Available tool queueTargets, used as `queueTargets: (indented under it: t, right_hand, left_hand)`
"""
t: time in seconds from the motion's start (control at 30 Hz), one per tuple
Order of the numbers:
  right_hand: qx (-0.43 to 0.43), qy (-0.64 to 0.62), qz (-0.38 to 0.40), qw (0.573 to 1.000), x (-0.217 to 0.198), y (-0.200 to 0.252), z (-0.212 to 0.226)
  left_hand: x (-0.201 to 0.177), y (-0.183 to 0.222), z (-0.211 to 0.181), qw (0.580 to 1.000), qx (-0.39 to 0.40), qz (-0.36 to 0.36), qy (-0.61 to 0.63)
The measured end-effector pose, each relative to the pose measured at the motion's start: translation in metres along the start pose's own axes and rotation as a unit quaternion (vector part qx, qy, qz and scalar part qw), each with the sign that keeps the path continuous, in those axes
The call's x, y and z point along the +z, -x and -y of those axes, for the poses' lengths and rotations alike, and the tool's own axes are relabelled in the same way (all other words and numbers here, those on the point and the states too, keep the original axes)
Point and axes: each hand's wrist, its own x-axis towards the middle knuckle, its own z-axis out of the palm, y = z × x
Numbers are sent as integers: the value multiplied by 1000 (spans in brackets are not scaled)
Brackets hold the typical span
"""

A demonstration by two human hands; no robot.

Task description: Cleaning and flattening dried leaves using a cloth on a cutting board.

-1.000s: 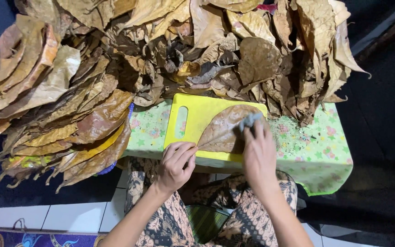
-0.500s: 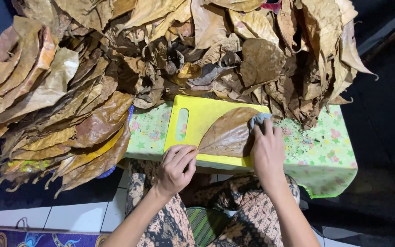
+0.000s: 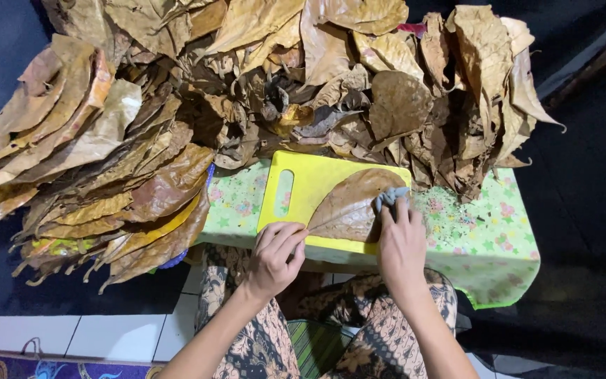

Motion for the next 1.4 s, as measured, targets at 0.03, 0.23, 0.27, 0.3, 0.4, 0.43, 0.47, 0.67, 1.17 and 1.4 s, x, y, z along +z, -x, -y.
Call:
queueTargets:
  t: [0.03,0.23,0.27,0.3,0.4,0.43,0.47,0.67,1.17,1.4]
  right_hand:
    - [-1,1,0,1000,2,-5,-4]
    - [10,34,-36,999,17,-31,-20]
    - [7,44,-31,999,15,-34,-22]
    - [4,53,-22,998,13,-32,-22]
    - [9,-3,-12,1000,-47,-17,9]
    - [7,-2,-13,1000,-61,-15,19]
    - [-51,-35,-38,997,-73,-12,29]
    - [-167,-102,-37,980,-54,10,87]
    - [-175,-34,-10,984,-30,-42,86]
    - [-189,-52,-70,978,-48,14,105]
  left_hand:
    - [0,-1,1,1000,-1,-1,0]
    - [3,2,2,1000,0,11,-5]
    - [2,0,1,1000,1,23,-11]
    - [0,2,-1,999,-1,39,-17]
    - [-9,-7,-7,998,3,56,-24]
    - [-6,-7,-4,998,2,55,-24]
    - [-2,-6,-1,997,17,64,-28]
    - [-10,-6,-7,996,18,82,-26]
    - [-23,-26,-17,995,4,97,6]
    - [-20,-20,-17,996,-11,77,40]
